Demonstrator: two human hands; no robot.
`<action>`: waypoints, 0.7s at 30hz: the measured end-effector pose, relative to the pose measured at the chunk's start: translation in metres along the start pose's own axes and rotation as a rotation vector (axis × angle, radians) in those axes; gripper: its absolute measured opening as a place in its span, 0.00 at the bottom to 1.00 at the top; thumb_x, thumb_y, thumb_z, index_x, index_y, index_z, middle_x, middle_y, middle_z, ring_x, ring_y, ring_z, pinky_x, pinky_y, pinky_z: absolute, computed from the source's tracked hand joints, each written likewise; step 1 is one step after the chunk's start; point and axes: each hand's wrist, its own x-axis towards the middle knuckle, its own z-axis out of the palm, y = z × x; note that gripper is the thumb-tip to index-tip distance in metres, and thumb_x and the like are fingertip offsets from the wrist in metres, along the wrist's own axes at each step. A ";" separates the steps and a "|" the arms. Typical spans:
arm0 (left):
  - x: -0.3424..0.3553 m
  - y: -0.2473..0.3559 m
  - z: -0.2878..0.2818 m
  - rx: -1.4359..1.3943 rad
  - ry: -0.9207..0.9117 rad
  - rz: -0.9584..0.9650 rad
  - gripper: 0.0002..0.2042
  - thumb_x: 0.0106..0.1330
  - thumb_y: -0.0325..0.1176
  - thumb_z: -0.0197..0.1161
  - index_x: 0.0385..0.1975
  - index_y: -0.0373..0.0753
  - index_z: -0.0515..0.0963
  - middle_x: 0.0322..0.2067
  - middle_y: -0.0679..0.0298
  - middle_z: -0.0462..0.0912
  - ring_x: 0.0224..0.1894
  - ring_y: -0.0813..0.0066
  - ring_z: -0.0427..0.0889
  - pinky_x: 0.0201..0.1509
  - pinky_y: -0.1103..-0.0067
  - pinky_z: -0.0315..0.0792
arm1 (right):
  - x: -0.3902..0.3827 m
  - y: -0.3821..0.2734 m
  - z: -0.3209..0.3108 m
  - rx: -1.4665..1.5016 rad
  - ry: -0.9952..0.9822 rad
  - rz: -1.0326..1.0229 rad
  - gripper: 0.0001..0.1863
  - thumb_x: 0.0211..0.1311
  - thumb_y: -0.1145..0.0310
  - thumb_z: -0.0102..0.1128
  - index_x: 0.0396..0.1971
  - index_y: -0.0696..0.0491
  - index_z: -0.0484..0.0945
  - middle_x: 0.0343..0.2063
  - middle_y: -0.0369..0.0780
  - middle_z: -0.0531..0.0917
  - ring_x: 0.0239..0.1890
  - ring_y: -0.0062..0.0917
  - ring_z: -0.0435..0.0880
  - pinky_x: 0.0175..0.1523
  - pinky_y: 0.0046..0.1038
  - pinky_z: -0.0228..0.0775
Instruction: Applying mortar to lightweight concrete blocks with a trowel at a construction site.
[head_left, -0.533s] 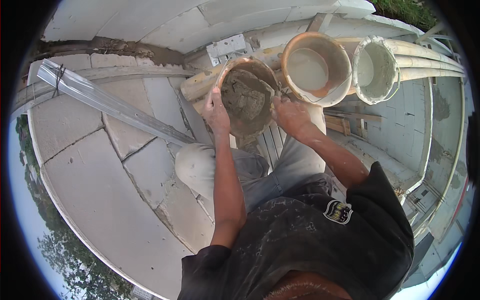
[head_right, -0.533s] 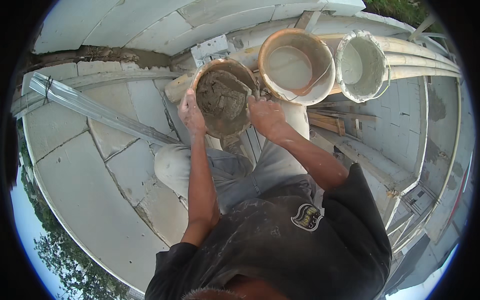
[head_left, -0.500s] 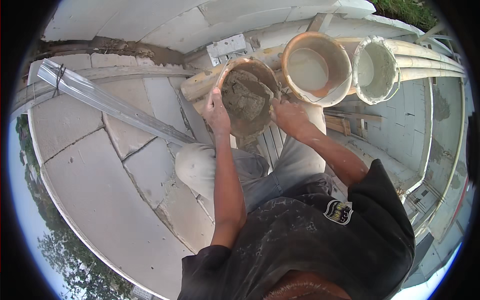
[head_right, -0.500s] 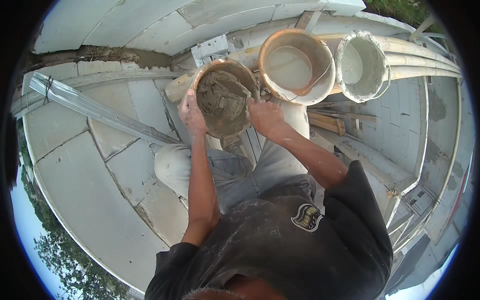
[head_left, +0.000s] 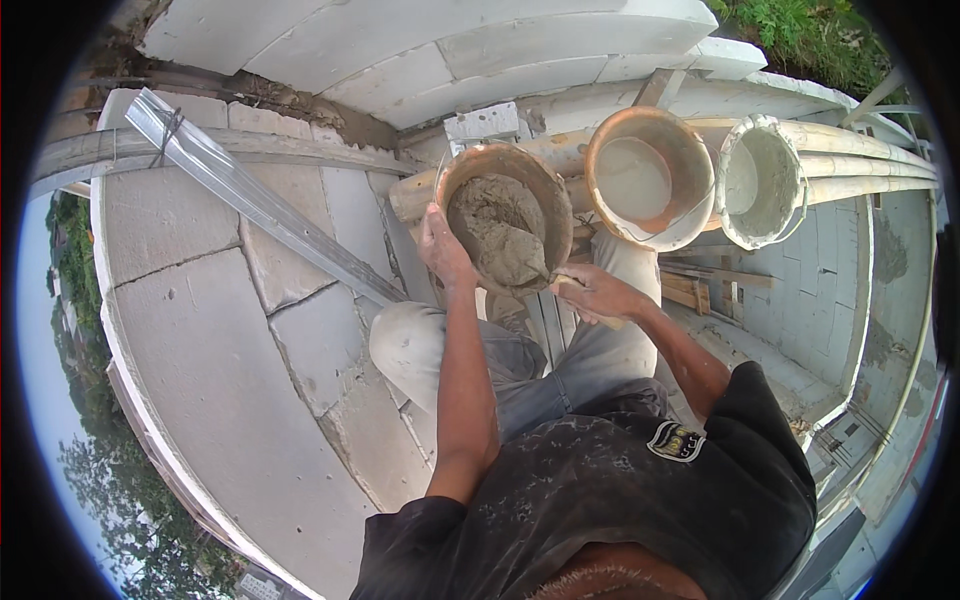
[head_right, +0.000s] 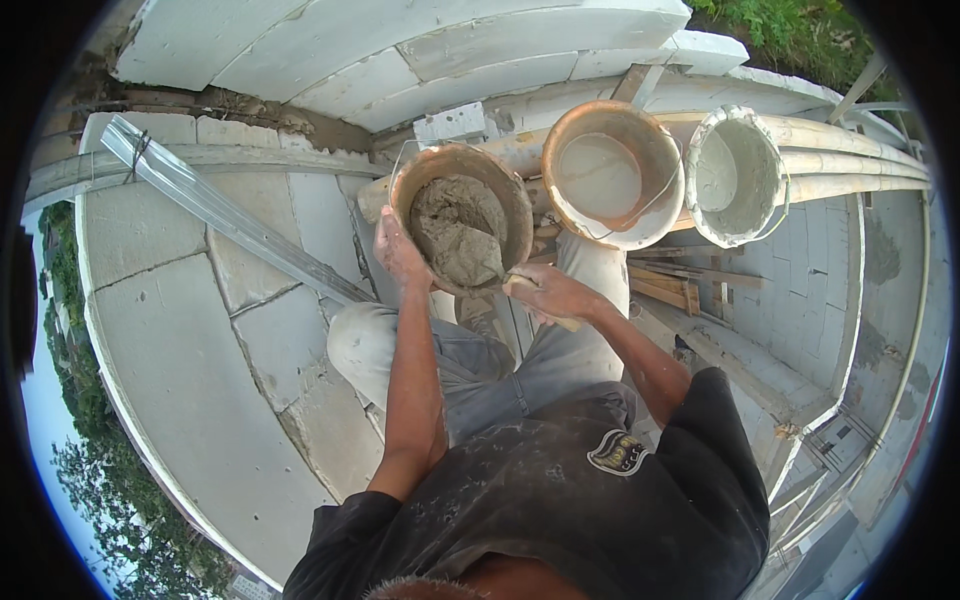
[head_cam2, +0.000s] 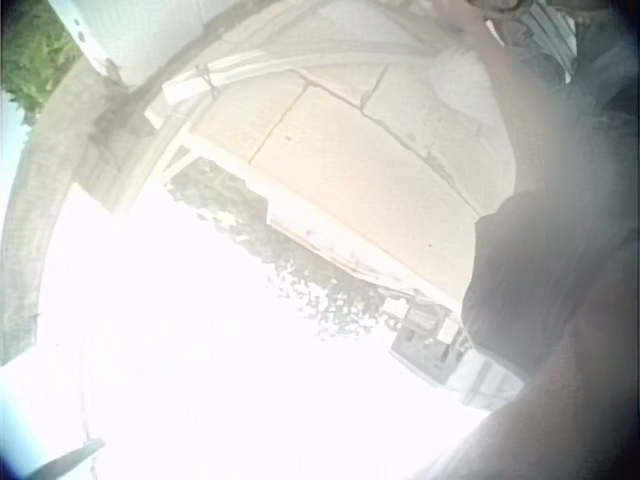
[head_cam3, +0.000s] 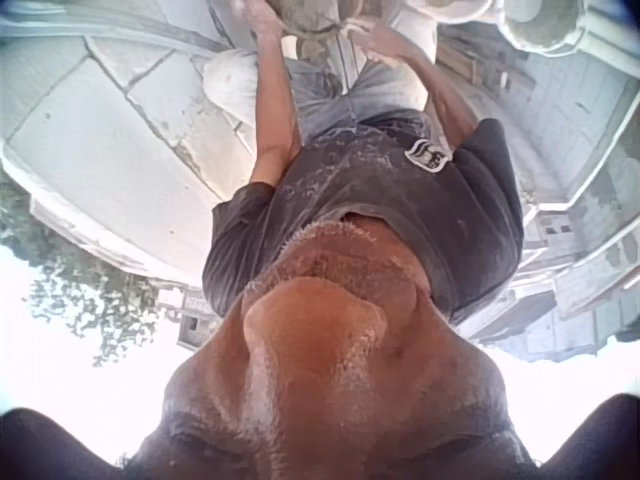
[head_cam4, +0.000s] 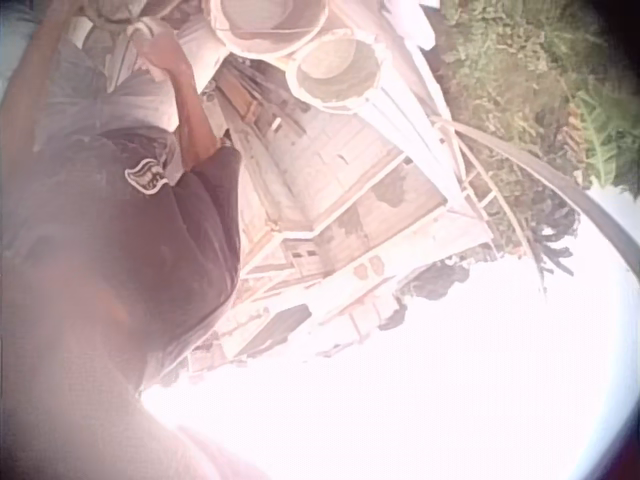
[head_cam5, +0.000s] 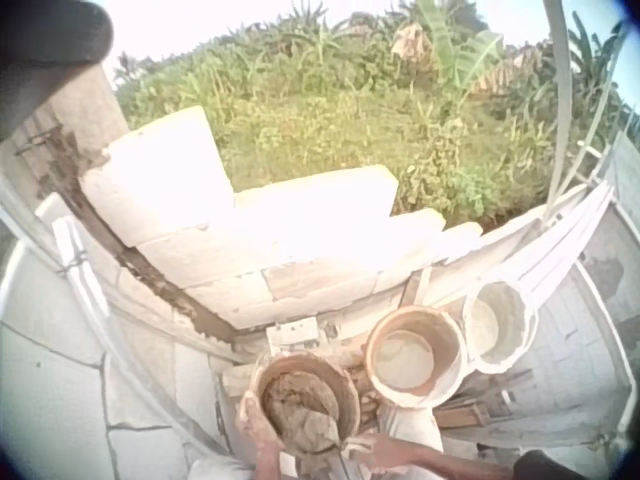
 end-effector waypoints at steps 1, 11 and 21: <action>-0.002 -0.003 -0.005 -0.029 0.067 -0.023 0.23 0.73 0.47 0.50 0.45 0.29 0.80 0.36 0.66 0.79 0.39 0.78 0.73 0.48 0.78 0.68 | -0.002 -0.004 0.003 0.060 -0.006 0.010 0.18 0.71 0.54 0.51 0.38 0.56 0.73 0.24 0.36 0.75 0.18 0.17 0.74 0.23 0.23 0.69; -0.016 -0.025 -0.010 -0.162 0.140 -0.109 0.25 0.73 0.51 0.51 0.50 0.31 0.78 0.42 0.64 0.80 0.44 0.75 0.74 0.53 0.76 0.66 | -0.043 -0.088 0.033 0.641 0.174 -0.184 0.21 0.72 0.65 0.45 0.60 0.58 0.66 0.27 0.38 0.75 0.18 0.20 0.74 0.23 0.22 0.70; -0.021 -0.024 -0.010 -0.133 0.182 -0.125 0.25 0.75 0.47 0.47 0.54 0.28 0.76 0.49 0.62 0.80 0.51 0.75 0.75 0.59 0.78 0.65 | 0.032 -0.365 0.041 0.426 0.837 -1.249 0.23 0.69 0.68 0.55 0.56 0.58 0.56 0.31 0.41 0.74 0.23 0.18 0.75 0.26 0.21 0.69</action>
